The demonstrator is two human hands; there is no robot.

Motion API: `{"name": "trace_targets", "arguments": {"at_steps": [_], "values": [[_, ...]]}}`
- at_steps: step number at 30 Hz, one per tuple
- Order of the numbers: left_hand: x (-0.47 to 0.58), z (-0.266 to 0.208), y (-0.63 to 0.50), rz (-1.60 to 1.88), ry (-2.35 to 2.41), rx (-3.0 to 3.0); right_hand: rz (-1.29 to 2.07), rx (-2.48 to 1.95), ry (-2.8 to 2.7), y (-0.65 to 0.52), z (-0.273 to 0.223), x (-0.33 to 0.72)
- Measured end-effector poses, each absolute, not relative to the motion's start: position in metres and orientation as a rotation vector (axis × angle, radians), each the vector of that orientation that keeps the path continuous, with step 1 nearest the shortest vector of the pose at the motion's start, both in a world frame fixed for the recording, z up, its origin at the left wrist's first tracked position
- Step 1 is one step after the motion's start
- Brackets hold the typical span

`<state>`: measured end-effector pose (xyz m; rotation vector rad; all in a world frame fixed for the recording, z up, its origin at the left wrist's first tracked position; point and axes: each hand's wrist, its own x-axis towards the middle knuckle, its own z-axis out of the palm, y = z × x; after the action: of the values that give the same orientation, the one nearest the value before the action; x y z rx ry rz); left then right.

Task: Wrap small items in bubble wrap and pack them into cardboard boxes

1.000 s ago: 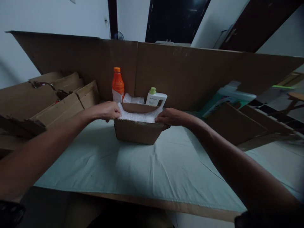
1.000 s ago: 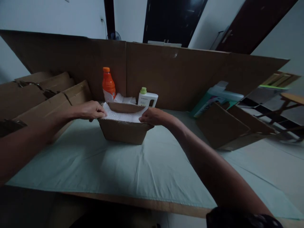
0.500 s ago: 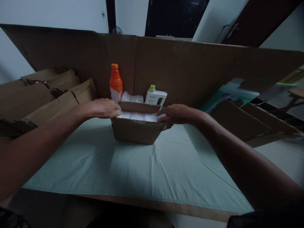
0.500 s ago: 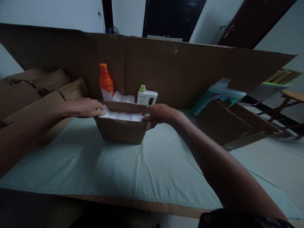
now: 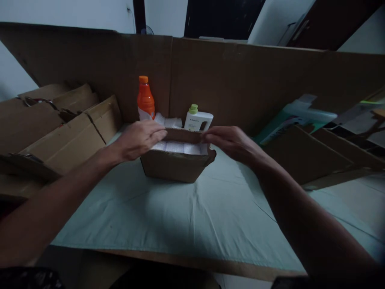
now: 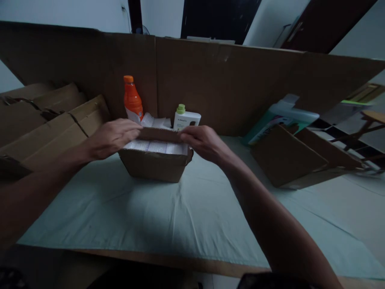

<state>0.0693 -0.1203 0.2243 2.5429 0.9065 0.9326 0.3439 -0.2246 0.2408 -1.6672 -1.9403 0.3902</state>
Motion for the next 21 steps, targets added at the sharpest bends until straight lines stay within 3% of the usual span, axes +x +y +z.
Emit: {"name": "trace_targets", "arguments": {"at_steps": [3, 10, 21], "values": [[0.029, 0.193, -0.135, 1.217, 1.112, 2.336, 0.218, -1.709, -1.644, -0.266, 0.204, 0.368], [0.045, 0.078, -0.133, 1.013, 1.015, 1.768, 0.514, -1.622, -1.518, -0.263, 0.089, 0.347], [-0.019, 0.077, -0.177, 1.198, 1.203, 1.547, 0.292, -1.540, -1.712, -0.248, 0.073, 0.253]]}}
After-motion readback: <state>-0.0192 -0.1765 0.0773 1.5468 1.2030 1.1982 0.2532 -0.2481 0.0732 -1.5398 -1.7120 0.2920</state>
